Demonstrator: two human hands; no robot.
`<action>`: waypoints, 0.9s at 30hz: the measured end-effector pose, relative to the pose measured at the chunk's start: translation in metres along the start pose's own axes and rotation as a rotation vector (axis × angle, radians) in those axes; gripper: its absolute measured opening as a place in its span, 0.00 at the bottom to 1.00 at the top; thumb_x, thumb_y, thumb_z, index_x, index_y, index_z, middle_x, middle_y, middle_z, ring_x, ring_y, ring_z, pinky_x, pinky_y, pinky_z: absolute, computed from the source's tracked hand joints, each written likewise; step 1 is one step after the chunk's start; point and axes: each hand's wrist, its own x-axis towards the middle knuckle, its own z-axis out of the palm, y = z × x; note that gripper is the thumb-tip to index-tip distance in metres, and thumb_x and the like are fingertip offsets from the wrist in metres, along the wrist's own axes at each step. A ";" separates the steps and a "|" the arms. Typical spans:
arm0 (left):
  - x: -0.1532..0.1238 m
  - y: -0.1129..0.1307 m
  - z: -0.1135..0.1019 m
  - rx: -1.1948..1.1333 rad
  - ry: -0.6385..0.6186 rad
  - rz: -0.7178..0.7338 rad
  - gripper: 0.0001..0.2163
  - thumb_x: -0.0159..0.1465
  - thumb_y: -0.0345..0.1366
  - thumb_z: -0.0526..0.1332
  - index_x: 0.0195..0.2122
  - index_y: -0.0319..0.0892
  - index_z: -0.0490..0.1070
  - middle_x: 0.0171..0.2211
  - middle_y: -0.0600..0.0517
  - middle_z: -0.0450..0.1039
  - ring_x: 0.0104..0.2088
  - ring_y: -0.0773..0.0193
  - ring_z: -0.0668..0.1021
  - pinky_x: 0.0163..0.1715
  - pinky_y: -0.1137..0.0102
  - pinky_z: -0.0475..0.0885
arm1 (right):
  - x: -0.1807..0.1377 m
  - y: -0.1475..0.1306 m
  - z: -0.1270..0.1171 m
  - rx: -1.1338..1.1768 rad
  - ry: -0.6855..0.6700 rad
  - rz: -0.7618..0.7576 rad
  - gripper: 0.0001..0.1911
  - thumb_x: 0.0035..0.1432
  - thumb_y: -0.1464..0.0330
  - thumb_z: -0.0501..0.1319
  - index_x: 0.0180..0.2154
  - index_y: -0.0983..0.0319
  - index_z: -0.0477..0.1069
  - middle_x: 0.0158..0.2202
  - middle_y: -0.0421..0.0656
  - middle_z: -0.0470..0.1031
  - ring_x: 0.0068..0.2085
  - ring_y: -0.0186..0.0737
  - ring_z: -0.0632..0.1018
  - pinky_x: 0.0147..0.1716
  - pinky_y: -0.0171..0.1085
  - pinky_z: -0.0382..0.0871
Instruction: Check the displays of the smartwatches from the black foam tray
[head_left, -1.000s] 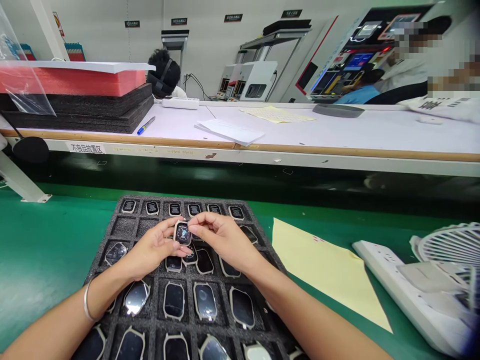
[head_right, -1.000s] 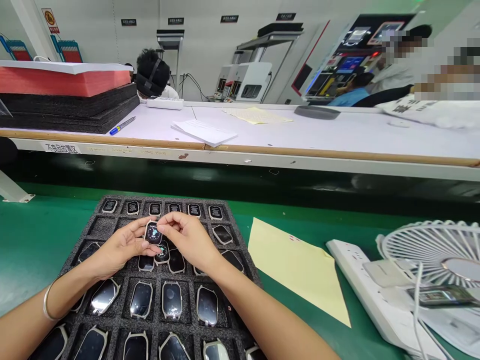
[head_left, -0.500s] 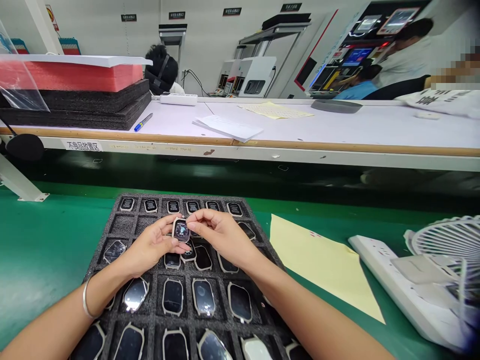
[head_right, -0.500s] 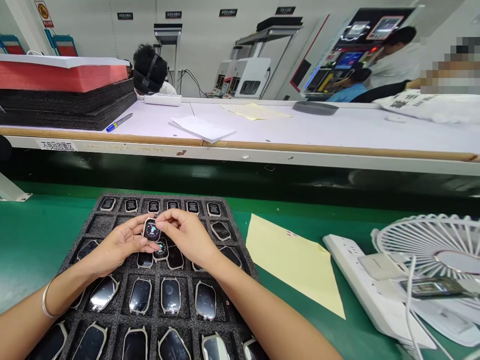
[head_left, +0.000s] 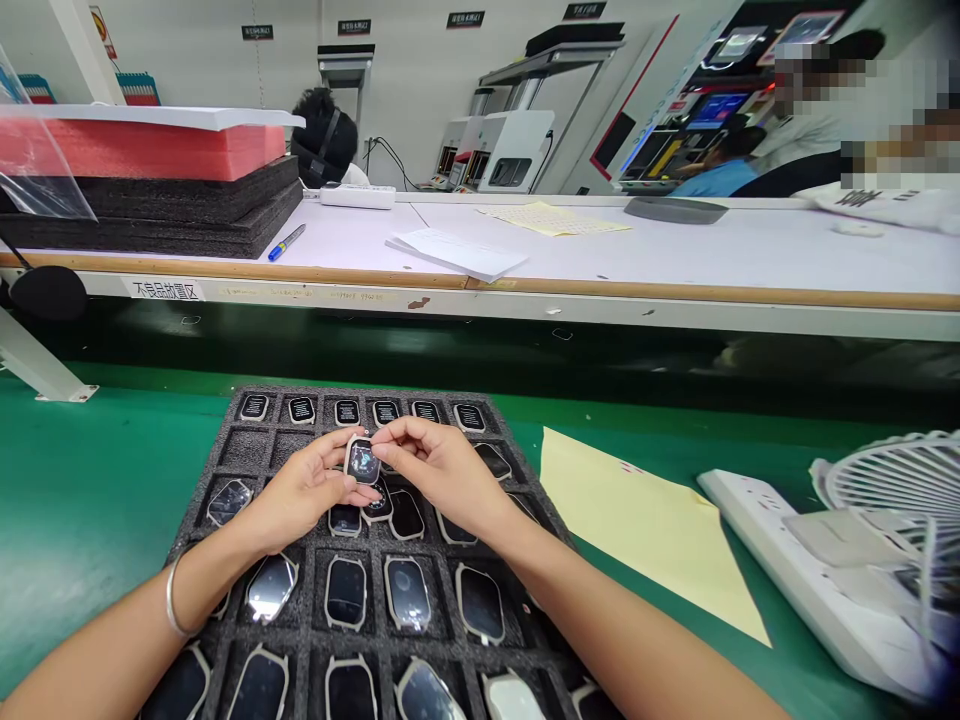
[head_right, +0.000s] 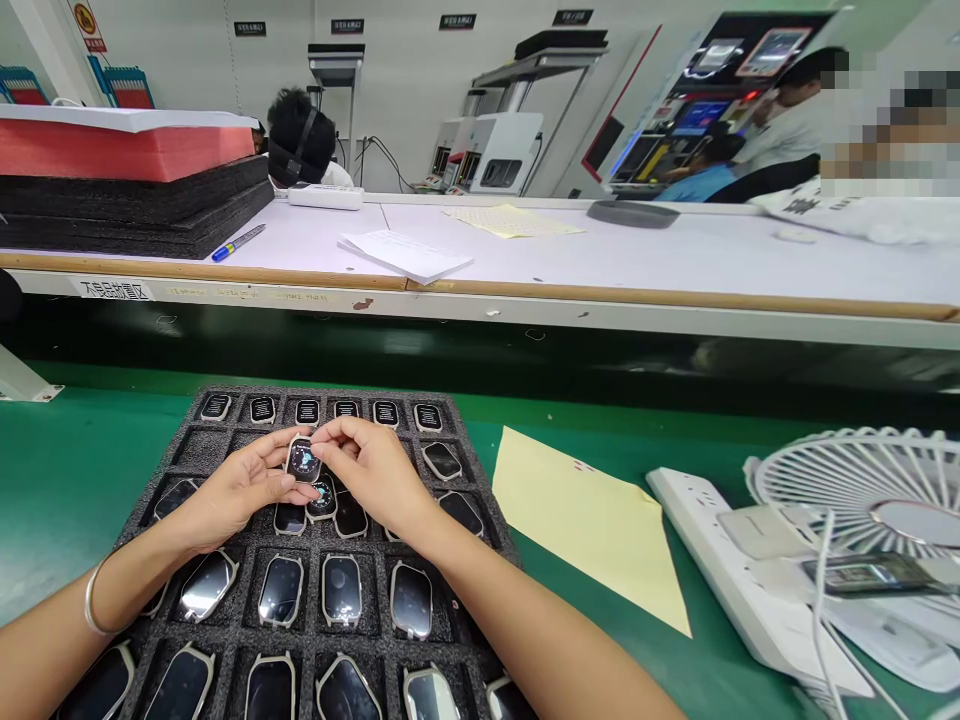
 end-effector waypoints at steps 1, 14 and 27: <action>0.000 0.000 0.000 -0.003 -0.002 0.001 0.26 0.59 0.36 0.67 0.58 0.44 0.65 0.56 0.40 0.69 0.38 0.62 0.82 0.44 0.64 0.75 | 0.000 0.000 0.000 -0.008 0.005 -0.003 0.07 0.56 0.65 0.61 0.34 0.61 0.75 0.33 0.43 0.79 0.33 0.39 0.76 0.35 0.39 0.70; 0.000 0.000 0.001 0.002 -0.008 -0.002 0.26 0.59 0.37 0.67 0.58 0.44 0.65 0.55 0.41 0.70 0.38 0.61 0.82 0.44 0.63 0.75 | -0.001 0.000 0.003 -0.076 0.056 -0.042 0.04 0.56 0.67 0.60 0.32 0.60 0.73 0.29 0.39 0.75 0.29 0.36 0.72 0.30 0.36 0.66; 0.000 -0.002 0.001 0.013 -0.003 0.019 0.24 0.60 0.37 0.67 0.57 0.45 0.66 0.54 0.42 0.70 0.37 0.61 0.82 0.44 0.62 0.75 | -0.002 -0.001 0.006 -0.107 0.084 -0.091 0.02 0.57 0.68 0.60 0.32 0.59 0.70 0.27 0.39 0.73 0.27 0.35 0.71 0.27 0.35 0.64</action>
